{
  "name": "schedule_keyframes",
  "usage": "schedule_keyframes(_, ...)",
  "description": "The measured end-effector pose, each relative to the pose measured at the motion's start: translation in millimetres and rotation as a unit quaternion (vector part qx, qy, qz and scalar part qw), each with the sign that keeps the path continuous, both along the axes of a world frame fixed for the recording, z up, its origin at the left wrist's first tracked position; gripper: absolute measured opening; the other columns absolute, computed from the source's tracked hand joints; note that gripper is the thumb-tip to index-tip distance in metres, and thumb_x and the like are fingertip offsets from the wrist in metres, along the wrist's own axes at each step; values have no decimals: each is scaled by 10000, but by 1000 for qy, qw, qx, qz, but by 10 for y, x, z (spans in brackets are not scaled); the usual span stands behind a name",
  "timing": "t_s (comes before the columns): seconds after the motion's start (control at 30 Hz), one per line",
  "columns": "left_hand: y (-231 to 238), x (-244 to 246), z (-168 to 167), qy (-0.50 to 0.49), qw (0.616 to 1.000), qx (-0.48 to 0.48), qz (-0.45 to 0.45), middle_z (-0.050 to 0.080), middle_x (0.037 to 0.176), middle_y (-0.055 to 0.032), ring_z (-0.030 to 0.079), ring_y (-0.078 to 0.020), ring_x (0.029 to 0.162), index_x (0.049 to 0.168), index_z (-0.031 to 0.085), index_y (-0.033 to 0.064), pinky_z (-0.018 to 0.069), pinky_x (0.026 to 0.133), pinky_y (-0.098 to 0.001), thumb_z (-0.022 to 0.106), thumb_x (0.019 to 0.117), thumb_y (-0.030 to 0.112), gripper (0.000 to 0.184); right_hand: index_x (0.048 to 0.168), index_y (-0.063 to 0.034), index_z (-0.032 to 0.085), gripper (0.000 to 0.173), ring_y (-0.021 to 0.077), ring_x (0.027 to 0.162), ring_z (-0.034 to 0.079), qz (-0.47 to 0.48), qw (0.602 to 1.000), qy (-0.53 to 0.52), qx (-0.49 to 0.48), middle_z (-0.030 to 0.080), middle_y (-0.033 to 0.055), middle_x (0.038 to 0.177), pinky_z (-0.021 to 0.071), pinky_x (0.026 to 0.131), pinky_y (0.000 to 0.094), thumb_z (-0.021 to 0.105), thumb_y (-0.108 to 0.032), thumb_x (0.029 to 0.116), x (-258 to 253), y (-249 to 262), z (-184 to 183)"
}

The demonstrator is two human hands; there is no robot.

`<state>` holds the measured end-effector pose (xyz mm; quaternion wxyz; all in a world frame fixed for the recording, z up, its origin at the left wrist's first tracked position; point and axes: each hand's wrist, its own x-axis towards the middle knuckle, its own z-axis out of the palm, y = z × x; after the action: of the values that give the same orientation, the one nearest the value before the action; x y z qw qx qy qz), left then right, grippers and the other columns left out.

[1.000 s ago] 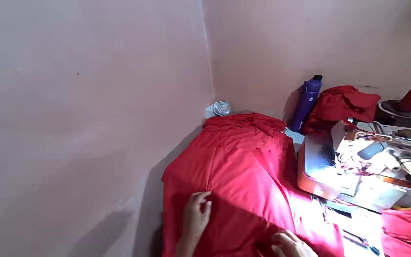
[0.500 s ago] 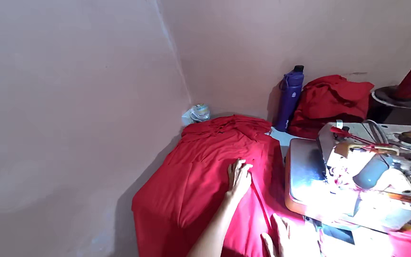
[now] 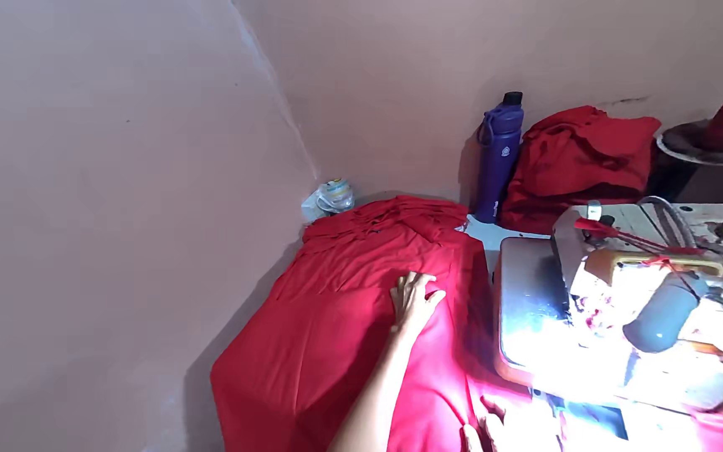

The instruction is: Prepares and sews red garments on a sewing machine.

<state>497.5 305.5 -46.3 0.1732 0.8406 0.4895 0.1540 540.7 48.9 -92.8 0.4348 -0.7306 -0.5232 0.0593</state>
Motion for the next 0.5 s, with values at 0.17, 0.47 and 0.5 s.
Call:
schedule_keyframes(0.17, -87, -33, 216, 38, 997, -29, 59, 634, 1344, -188, 495, -404, 1349, 1277, 698, 87, 316, 1093, -662, 682, 964, 382, 430, 998, 11, 765, 343, 413, 1155, 648, 23, 1000, -13, -16, 693, 241, 1194, 481, 1004, 561, 684, -314, 923, 7, -21, 18)
schedule_keyframes(0.47, -146, -438, 619, -194, 965, 145, -101, 641, 1123, -380, 635, -512, 1081, 1210, 597, -154, 466, 953, -658, 579, 1019, 177, 382, 1169, 48, 716, 419, 433, 1199, 628, 57, 998, 27, 28, 663, 267, 1264, 466, 1026, 588, 706, -277, 905, 56, -79, 18)
schedule_keyframes(0.5, -188, -492, 710, -215, 954, 176, -115, 662, 1061, -347, 659, -456, 1003, 1166, 619, -141, 493, 897, -619, 573, 1007, 191, 371, 1218, 42, 703, 437, 428, 1217, 623, 74, 996, 32, 23, 656, 263, 1291, 454, 1045, 588, 690, -273, 915, 83, -121, 36)
